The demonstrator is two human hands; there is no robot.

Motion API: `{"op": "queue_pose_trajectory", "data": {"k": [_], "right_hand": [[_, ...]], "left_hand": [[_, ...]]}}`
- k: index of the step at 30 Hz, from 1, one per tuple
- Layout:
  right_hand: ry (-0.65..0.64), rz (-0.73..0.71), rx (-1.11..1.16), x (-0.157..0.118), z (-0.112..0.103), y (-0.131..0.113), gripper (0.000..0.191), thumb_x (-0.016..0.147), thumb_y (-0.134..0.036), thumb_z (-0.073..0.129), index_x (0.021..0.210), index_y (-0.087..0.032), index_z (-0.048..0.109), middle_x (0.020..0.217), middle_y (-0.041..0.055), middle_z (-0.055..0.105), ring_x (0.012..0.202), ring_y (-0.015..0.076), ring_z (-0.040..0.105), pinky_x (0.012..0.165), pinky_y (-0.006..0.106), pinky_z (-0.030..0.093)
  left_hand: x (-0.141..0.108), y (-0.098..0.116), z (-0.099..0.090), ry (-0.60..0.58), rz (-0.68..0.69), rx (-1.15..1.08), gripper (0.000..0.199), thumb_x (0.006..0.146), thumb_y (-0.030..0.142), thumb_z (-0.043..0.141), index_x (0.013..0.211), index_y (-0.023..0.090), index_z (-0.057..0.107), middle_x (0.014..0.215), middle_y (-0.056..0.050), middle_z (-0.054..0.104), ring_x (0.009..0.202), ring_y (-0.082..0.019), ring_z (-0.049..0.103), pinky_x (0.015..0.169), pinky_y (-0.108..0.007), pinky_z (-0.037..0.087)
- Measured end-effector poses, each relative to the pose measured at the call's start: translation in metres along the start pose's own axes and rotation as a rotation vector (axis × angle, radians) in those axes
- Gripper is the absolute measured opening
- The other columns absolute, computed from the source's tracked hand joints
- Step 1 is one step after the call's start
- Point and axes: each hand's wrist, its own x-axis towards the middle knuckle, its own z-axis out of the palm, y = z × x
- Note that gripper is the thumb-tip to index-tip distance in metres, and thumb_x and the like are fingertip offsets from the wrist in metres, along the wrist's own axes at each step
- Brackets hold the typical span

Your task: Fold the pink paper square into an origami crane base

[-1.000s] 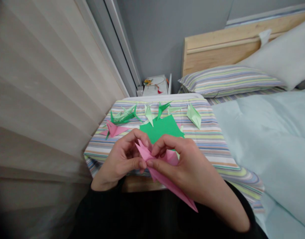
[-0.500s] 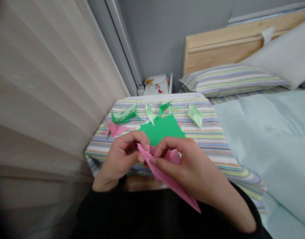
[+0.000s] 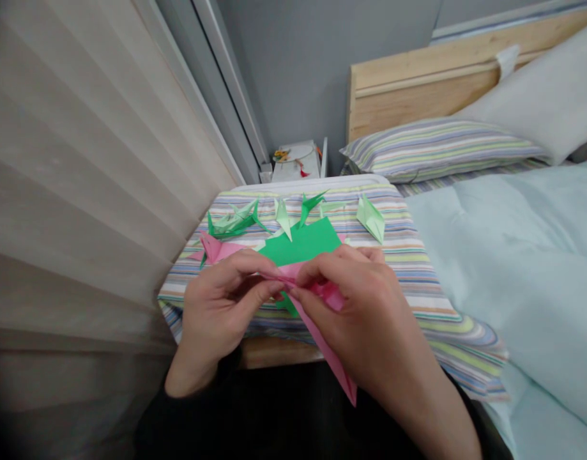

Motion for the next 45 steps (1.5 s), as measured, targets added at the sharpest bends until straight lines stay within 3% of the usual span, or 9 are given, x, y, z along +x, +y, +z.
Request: {"op": "queue_pose_trajectory", "data": {"k": [4,10,15,20,26,31,38,45], "right_hand": [[-0.034,-0.061,-0.011,-0.002,-0.001,0.001,0.011,0.087,-0.014,0.080,0.084,-0.023,0.076,0.078,-0.0037,0.076,0.074,0.0163,0.066,0.077,0.034,0.043],[-0.100,-0.129,-0.024,-0.001,-0.003,0.001,0.012,0.092,-0.013,0.075,0.096,-0.024,0.079,0.078,-0.0061,0.076,0.073,0.0138,0.065,0.077,0.032,0.039],[-0.127,-0.156,-0.089,-0.001,-0.001,0.000,0.018,0.096,-0.011,0.067,0.087,-0.022,0.078,0.076,-0.0034,0.075,0.073,0.0163,0.063,0.080,0.034,0.036],[-0.126,-0.201,-0.251,-0.003,0.003,-0.001,0.018,0.096,-0.013,0.067,0.081,-0.021,0.072,0.077,-0.0013,0.072,0.079,0.0211,0.061,0.091,0.042,0.032],[-0.026,-0.238,-0.347,-0.003,0.008,-0.001,0.014,0.098,-0.017,0.066,0.088,-0.021,0.074,0.083,0.0004,0.074,0.083,0.0238,0.062,0.096,0.047,0.030],[0.013,-0.222,-0.418,-0.002,0.006,0.003,0.018,0.097,-0.020,0.069,0.079,-0.022,0.072,0.085,0.0014,0.073,0.086,0.0252,0.063,0.102,0.052,0.028],[0.029,-0.224,-0.446,-0.001,0.001,0.004,0.022,0.096,-0.019,0.068,0.074,-0.022,0.072,0.084,0.0026,0.074,0.089,0.0270,0.064,0.109,0.062,0.026],[0.095,-0.181,-0.466,-0.003,-0.003,0.006,0.015,0.100,-0.018,0.063,0.094,-0.025,0.075,0.099,0.0044,0.079,0.107,0.0308,0.066,0.117,0.068,0.018]], "left_hand": [[0.003,0.000,-0.005,-0.046,0.150,0.132,0.014,0.089,0.010,0.078,0.097,0.021,0.076,0.084,0.000,0.077,0.074,-0.013,0.071,0.067,-0.024,0.056],[0.004,-0.004,-0.011,-0.098,0.174,0.113,0.009,0.089,0.011,0.079,0.093,0.019,0.075,0.077,0.000,0.077,0.068,-0.013,0.071,0.062,-0.023,0.054],[0.005,0.001,-0.011,-0.148,0.179,0.161,0.011,0.090,0.009,0.076,0.091,0.019,0.073,0.079,0.001,0.076,0.072,-0.012,0.071,0.066,-0.022,0.054],[0.005,0.012,-0.010,-0.199,0.146,0.356,0.013,0.093,0.003,0.070,0.090,0.016,0.069,0.086,-0.001,0.073,0.083,-0.013,0.069,0.075,-0.023,0.053],[0.002,0.014,-0.004,-0.092,0.190,0.443,0.015,0.094,0.000,0.066,0.090,0.014,0.070,0.089,-0.003,0.072,0.086,-0.011,0.069,0.078,-0.021,0.053],[0.003,0.011,-0.001,0.027,0.174,0.432,0.020,0.093,-0.001,0.065,0.082,0.015,0.068,0.088,-0.002,0.070,0.084,-0.011,0.068,0.076,-0.021,0.054],[0.001,0.008,-0.001,0.052,0.110,0.394,0.019,0.096,0.005,0.064,0.084,0.020,0.068,0.087,0.000,0.071,0.081,-0.014,0.070,0.073,-0.027,0.057],[-0.003,0.000,-0.006,0.127,0.062,0.346,0.017,0.096,0.007,0.066,0.090,0.022,0.071,0.080,0.002,0.074,0.079,-0.015,0.075,0.070,-0.027,0.060]]}}
